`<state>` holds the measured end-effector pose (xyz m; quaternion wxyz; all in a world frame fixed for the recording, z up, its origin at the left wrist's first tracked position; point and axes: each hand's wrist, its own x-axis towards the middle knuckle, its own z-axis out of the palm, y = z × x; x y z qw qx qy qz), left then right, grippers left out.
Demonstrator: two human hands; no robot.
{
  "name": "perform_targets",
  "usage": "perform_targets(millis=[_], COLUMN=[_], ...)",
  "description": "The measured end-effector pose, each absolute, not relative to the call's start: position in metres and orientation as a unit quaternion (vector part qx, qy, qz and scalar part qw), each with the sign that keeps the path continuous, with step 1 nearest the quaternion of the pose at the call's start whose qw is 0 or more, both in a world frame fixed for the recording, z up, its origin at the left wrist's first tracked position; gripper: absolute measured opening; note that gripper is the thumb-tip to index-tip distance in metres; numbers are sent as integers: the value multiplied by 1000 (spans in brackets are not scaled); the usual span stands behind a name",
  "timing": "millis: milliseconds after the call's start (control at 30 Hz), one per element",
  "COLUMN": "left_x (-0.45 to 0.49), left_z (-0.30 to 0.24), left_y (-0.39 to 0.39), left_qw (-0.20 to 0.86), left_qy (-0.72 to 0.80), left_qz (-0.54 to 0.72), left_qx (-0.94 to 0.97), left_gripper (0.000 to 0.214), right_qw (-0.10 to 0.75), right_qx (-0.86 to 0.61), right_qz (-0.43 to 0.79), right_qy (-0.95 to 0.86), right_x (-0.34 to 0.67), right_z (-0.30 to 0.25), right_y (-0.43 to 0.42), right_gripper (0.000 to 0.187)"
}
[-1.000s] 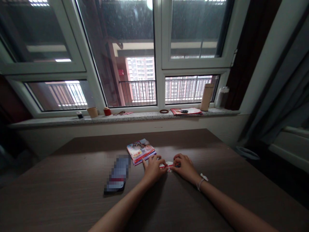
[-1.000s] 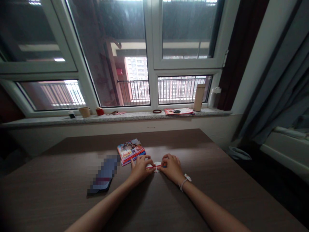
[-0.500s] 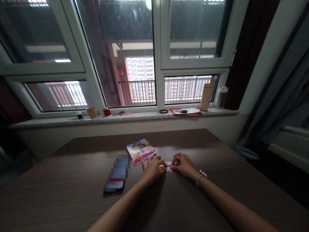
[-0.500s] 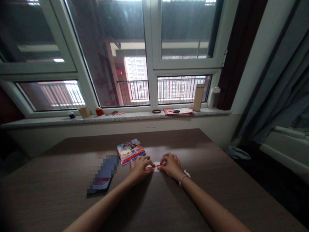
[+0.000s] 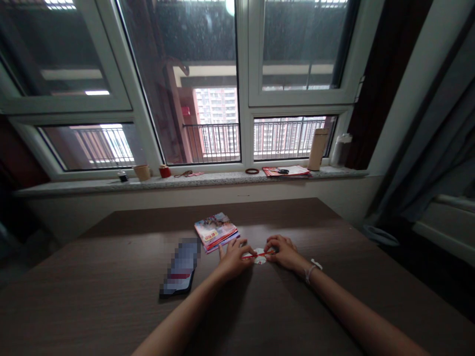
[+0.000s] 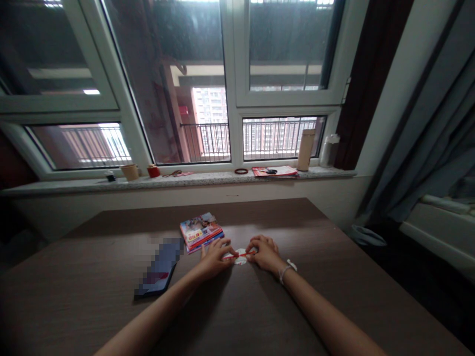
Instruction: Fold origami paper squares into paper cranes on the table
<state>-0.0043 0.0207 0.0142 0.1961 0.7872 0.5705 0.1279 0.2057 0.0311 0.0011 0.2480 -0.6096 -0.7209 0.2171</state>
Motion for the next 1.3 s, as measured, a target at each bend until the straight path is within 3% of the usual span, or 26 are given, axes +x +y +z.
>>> perform_targets(millis=[700,1300], left_x=[15,9], left_z=[10,13], left_y=[14,21], left_qw=[92,139], left_qy=[594,595], left_qz=[175,163], left_qx=[780,775], left_gripper=[22,17], right_qw=[280,261], right_qx=[-567,-597], right_qz=[119,209], right_qy=[-766,-729], right_x=[200,201], right_z=[1,-2], right_y=[15,30], right_gripper=[16,18])
